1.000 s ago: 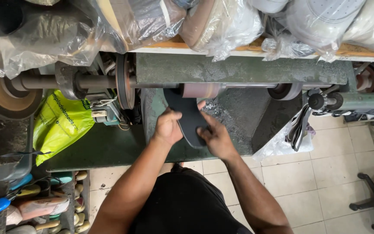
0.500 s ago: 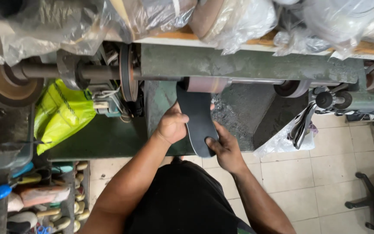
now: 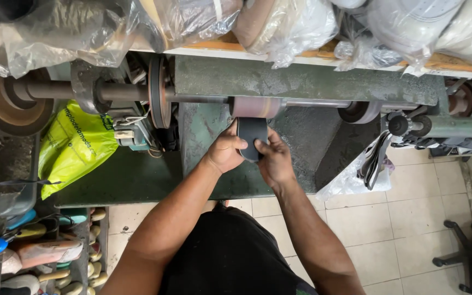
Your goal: Sanding and shaping the edges of a shoe sole using a belt sander
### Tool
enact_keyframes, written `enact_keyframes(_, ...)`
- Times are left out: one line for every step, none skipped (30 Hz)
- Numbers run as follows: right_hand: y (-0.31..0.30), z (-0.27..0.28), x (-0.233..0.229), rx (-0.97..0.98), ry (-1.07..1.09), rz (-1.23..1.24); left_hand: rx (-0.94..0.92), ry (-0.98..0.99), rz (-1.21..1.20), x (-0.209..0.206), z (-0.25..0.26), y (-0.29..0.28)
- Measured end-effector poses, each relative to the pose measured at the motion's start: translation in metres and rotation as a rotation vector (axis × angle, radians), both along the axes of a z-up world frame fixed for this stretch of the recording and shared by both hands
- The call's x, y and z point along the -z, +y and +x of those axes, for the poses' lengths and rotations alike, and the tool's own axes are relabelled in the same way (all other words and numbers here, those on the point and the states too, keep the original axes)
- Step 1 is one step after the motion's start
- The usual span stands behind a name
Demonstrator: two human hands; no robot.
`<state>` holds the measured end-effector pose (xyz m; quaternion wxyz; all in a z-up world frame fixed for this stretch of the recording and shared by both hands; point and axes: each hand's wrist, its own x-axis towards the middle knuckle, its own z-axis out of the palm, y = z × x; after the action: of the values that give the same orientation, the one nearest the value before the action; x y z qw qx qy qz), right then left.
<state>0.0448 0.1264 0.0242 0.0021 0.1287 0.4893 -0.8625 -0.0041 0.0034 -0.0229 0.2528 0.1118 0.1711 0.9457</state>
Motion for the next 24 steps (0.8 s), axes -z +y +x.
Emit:
enact_keyframes(0.004,-0.009,0.013,-0.01,-0.028,-0.033,-0.001,-0.033,-0.005,0.003,0.0,0.0)
enact_keyframes(0.007,-0.017,0.025,-0.019,-0.056,-0.065,-0.003,-0.066,-0.01,0.005,0.001,0.0)
enact_keyframes(0.006,-0.025,0.022,-0.021,-0.049,-0.064,-0.004,-0.06,-0.009,0.01,-0.006,0.004)
enact_keyframes(0.005,-0.033,0.019,-0.028,-0.087,-0.083,-0.005,-0.11,-0.018,0.015,-0.012,0.007)
enact_keyframes(0.004,-0.039,0.017,-0.036,-0.128,-0.101,-0.007,-0.163,-0.027,0.02,-0.018,0.01)
enact_keyframes(0.006,-0.047,0.029,-0.039,-0.124,-0.099,-0.01,-0.158,-0.025,0.023,-0.023,0.009)
enact_keyframes(0.009,-0.052,0.043,-0.019,-0.129,-0.108,-0.003,-0.221,0.008,0.027,-0.025,0.007)
enact_keyframes(0.011,-0.059,0.057,0.001,-0.135,-0.116,0.003,-0.284,0.041,0.031,-0.028,0.005)
enact_keyframes(0.004,-0.048,0.041,0.001,-0.134,-0.116,0.003,-0.283,0.04,0.024,-0.02,0.0)
enact_keyframes(-0.003,-0.039,0.025,-0.01,-0.109,-0.097,-0.017,-0.179,0.044,0.018,-0.013,-0.005)
enact_keyframes(-0.01,-0.027,0.011,-0.018,-0.092,-0.08,-0.036,-0.083,0.045,0.013,-0.003,-0.01)
enact_keyframes(-0.011,-0.014,0.008,-0.016,-0.1,-0.082,-0.035,-0.09,0.043,0.001,0.009,-0.017)
enact_keyframes(-0.012,-0.001,0.005,-0.039,-0.07,-0.044,-0.022,-0.056,0.074,-0.011,0.021,-0.023)
enact_keyframes(-0.012,0.012,0.002,-0.061,-0.04,-0.007,-0.009,-0.021,0.106,-0.023,0.033,-0.03)
enact_keyframes(-0.012,0.013,0.006,-0.062,-0.047,-0.008,-0.01,-0.028,0.105,-0.027,0.033,-0.031)
enact_keyframes(-0.011,0.017,0.009,-0.074,-0.019,-0.042,-0.017,0.001,0.124,-0.033,0.034,-0.033)
enact_keyframes(-0.01,0.017,0.01,-0.087,0.018,-0.075,-0.024,0.039,0.142,-0.039,0.032,-0.034)
enact_keyframes(-0.012,0.009,0.006,-0.089,0.021,-0.075,-0.026,0.042,0.142,-0.031,0.026,-0.03)
enact_keyframes(-0.014,-0.003,0.001,-0.073,-0.019,-0.048,-0.045,0.028,0.105,-0.025,0.018,-0.027)
enact_keyframes(-0.016,-0.013,-0.005,-0.057,-0.058,-0.02,-0.064,0.013,0.067,-0.019,0.01,-0.023)
enact_keyframes(-0.015,-0.023,0.0,-0.056,-0.05,-0.022,-0.063,0.021,0.066,-0.011,0.0,-0.02)
enact_keyframes(-0.014,-0.033,0.005,-0.054,-0.076,-0.047,-0.085,-0.035,0.042,-0.003,-0.011,-0.016)
enact_keyframes(-0.013,-0.041,0.012,-0.053,-0.108,-0.07,-0.108,-0.098,0.02,0.006,-0.018,-0.013)
enact_keyframes(-0.012,-0.042,0.009,-0.053,-0.106,-0.07,-0.108,-0.097,0.02,0.002,-0.019,-0.01)
